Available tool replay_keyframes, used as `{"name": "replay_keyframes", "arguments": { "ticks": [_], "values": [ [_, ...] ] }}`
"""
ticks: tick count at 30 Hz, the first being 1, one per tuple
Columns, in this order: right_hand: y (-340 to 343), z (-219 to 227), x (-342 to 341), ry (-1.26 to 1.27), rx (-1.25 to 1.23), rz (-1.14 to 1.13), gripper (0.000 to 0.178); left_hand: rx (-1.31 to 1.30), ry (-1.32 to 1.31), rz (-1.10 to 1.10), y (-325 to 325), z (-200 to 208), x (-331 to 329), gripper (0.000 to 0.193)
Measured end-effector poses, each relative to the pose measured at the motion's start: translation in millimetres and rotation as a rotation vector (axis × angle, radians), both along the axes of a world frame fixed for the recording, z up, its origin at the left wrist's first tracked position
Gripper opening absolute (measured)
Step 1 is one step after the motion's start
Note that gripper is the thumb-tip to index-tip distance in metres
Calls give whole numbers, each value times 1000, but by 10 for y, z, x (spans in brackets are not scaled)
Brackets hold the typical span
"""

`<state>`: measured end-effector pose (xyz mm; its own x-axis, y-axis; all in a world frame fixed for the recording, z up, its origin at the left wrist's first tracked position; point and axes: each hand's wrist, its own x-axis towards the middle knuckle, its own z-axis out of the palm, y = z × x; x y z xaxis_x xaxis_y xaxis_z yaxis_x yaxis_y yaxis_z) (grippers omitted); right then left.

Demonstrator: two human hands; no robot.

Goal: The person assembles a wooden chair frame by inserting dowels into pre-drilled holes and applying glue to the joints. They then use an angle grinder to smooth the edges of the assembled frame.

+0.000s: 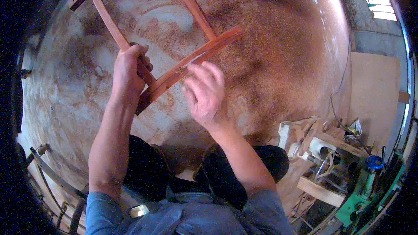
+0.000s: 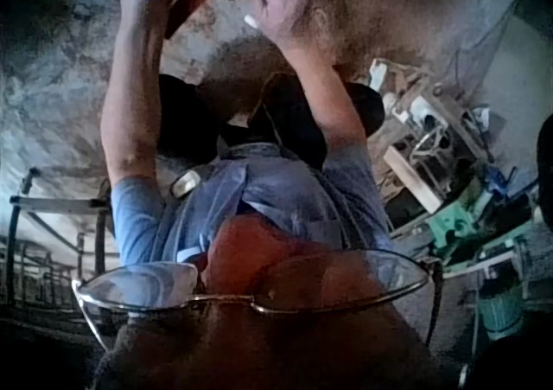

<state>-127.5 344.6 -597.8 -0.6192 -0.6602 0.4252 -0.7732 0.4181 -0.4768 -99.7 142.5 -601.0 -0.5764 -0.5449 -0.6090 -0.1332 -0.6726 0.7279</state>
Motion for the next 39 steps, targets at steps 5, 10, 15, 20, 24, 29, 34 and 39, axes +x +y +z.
{"name": "replay_keyframes", "arguments": {
  "ticks": [5,10,15,20,24,29,34,39],
  "values": [
    [17,-24,143,-83,42,95,15,3,-20,-11,8,26,-12,13],
    [-15,67,90,-80,55,104,12,19,-10,0,20,-14,-11,12],
    [248,-85,54,-110,19,39,12,37,-16,-17,-8,-60,2,11],
    [1018,-1022,122,-603,283,-408,30,68,-23,2,-34,-10,20,12],
    [1437,-1711,551,-700,750,-251,56,67,-27,35,-42,-40,39,11],
    [1359,-2269,911,-756,445,-370,63,61,-4,51,-2,29,65,11],
    [1245,-2431,962,-745,221,-383,46,51,-7,32,-8,-4,129,10],
    [1127,-2384,809,-1127,-88,-582,29,60,19,17,38,6,85,10]
  ]
}}
